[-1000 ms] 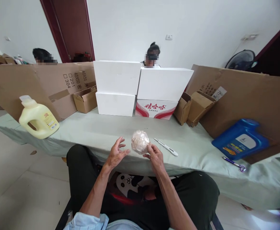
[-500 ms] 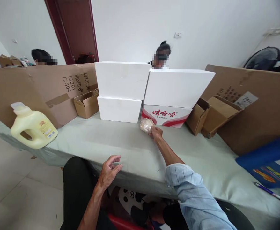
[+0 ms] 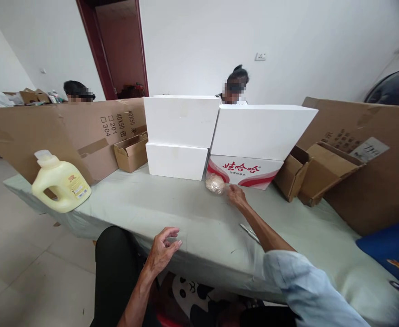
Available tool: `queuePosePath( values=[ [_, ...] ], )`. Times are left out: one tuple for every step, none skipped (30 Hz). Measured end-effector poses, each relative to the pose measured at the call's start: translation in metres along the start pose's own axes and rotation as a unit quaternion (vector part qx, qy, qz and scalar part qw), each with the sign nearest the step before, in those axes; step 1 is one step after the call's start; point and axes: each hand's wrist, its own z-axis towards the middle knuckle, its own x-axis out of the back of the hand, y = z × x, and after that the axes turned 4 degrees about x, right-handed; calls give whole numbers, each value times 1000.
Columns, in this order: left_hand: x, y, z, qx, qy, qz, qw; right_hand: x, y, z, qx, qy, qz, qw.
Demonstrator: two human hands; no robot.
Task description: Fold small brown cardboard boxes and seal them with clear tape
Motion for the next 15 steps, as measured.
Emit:
queuePosePath(
  values=[
    [1,-1,-1,0,0,1,1000,14,0,-11,24,-6,-21,999],
    [2,-1,-2,0,2,3,1000,30,2,-25,51,-11,-40,998],
    [4,-2,-4,-1,6,6,1000,45,6,-41,77,-14,-58,995],
    [7,-2,-5,-2,9,12,1000,61,12,-59,100,-18,-75,992],
    [9,-3,-7,-3,11,19,1000,77,20,-77,119,-21,-92,988],
    [11,-3,-9,-5,11,25,1000,91,30,-95,133,-24,-107,985],
    [13,-3,-11,-8,10,31,999,104,42,-113,151,-25,-130,980],
    [15,-2,-13,-12,9,35,999,115,54,-129,191,-24,-190,963],
    [16,-1,-14,-17,7,37,999,124,66,-142,213,-25,-248,945],
    [16,1,-16,-23,7,39,999,131,77,-154,224,-31,-296,928],
    [16,3,-17,-29,7,40,999,135,86,-163,231,-38,-335,913],
    [16,6,-19,-36,8,43,998,138,93,-169,236,-40,-361,901],
    [15,9,-20,-42,10,47,998,139,98,-173,240,-39,-374,895],
    [15,12,-21,-48,13,50,998,139,101,-175,245,-34,-378,892],
    [15,15,-23,-54,17,54,997,138,104,-175,250,-25,-373,893]
  ],
)
